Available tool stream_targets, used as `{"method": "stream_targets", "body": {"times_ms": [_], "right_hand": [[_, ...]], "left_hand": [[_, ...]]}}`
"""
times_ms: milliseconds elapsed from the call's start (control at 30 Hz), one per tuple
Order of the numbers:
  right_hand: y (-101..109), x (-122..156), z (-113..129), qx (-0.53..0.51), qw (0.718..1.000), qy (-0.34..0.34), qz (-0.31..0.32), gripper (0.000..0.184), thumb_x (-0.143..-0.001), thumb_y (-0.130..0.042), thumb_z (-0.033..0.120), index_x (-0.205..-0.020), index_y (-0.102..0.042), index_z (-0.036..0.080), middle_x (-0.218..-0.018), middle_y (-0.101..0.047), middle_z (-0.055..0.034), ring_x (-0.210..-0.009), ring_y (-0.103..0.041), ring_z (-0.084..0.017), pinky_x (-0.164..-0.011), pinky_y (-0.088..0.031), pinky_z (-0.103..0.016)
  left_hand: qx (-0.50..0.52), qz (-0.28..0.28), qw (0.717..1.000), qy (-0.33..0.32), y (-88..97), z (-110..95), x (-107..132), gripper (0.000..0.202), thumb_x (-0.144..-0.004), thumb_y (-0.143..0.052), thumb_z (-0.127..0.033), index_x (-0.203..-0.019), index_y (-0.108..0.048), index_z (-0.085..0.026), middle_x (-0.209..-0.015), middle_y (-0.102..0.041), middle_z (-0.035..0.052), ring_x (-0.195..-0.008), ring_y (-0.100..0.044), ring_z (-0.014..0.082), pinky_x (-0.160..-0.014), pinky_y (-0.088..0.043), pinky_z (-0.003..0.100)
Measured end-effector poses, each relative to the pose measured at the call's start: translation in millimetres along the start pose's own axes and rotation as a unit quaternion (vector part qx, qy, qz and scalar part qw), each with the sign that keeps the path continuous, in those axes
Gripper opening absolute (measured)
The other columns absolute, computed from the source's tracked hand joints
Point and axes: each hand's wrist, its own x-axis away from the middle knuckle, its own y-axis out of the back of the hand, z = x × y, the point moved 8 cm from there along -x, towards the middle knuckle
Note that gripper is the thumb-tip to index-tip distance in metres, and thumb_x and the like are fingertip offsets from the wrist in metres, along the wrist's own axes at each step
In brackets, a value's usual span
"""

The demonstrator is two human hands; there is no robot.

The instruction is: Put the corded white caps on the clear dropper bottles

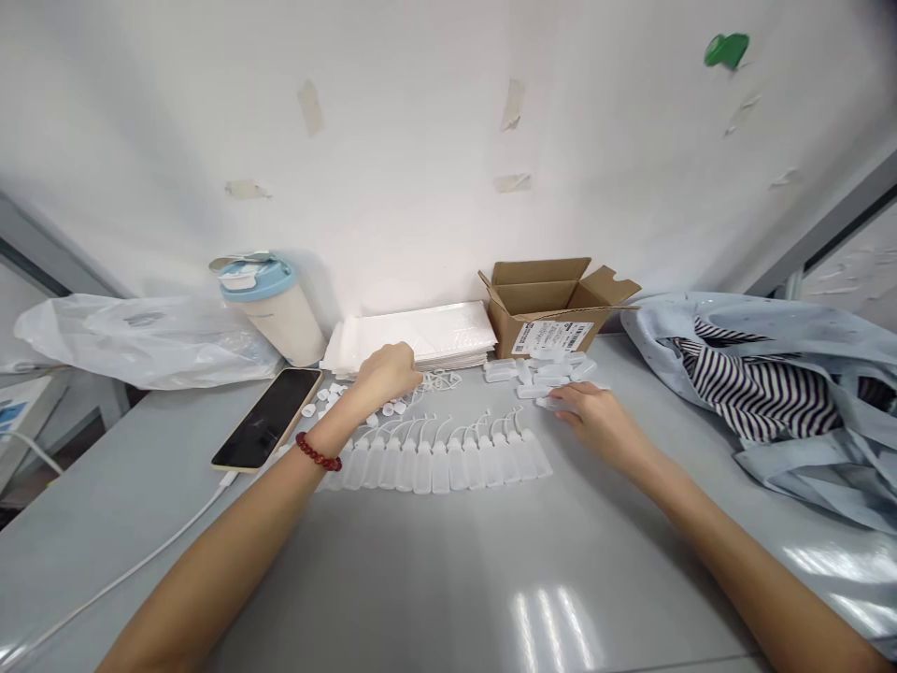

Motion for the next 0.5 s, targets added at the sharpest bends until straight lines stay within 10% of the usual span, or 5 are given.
{"method": "stream_targets", "body": {"times_ms": [500], "right_hand": [[38.7,17.2,43.3,-0.248,0.963,0.044,-0.096,0.024,-0.087,-0.056,0.029,-0.108,-0.062,0.020,-0.102,-0.073,-0.0072,-0.086,-0.069,-0.021,-0.074,-0.057,-0.034]], "left_hand": [[0.264,-0.048,0.943,-0.195,11.3,-80.6,47.0,0.011,-0.078,-0.061,-0.021,-0.073,-0.070,-0.017,-0.078,-0.074,0.0019,-0.073,-0.067,0.0160,-0.068,-0.051,0.024]]}}
